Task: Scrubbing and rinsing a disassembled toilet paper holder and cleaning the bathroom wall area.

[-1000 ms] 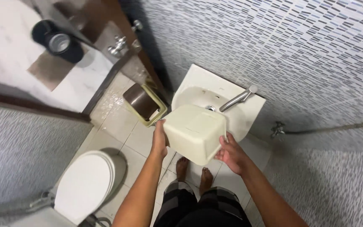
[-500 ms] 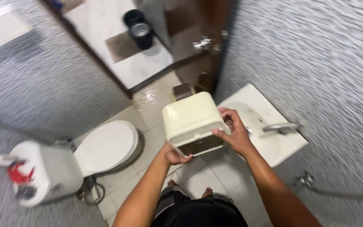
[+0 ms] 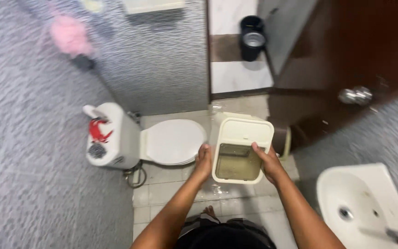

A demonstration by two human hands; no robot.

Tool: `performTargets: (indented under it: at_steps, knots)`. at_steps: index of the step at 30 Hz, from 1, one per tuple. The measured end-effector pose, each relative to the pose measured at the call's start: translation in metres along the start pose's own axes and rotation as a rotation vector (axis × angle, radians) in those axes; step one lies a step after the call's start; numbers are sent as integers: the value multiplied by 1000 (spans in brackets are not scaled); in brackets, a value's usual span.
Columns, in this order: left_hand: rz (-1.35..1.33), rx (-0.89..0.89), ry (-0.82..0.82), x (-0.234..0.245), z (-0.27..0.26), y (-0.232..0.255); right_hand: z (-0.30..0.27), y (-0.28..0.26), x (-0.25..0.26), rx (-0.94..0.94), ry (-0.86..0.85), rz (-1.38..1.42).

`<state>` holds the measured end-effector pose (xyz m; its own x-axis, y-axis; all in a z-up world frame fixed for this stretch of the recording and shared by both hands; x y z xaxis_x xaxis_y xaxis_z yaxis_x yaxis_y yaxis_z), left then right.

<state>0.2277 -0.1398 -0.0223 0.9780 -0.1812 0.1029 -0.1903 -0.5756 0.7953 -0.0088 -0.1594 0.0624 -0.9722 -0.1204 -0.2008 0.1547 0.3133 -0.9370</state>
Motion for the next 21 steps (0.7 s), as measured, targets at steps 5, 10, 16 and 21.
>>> performTargets:
  at_steps: [5, 10, 16, 21]
  knots:
    - [184, -435, 310, 101, -22, 65, 50, 34, -67, -208, 3, 116]
    - [213, -499, 287, 159, -10, 103, 101, 28, -109, -275, -28, 33]
    - [353, -481, 333, 216, 50, 157, 205, -34, -154, 129, -134, -383]
    - [114, -553, 229, 260, 129, 222, 315, -84, -191, 229, -182, -572]
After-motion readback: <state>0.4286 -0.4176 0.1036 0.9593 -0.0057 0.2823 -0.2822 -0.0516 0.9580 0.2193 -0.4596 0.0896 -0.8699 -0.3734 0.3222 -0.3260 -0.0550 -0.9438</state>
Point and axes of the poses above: each hand's wrist, its own z-axis towards the middle knuckle, its own x-axis out of the back of the hand, y = z × x, the point moved 10 cm from there along z, towards the middle knuckle, and after that the axes turned 6 degrees about -y, right-handed, at the moved point
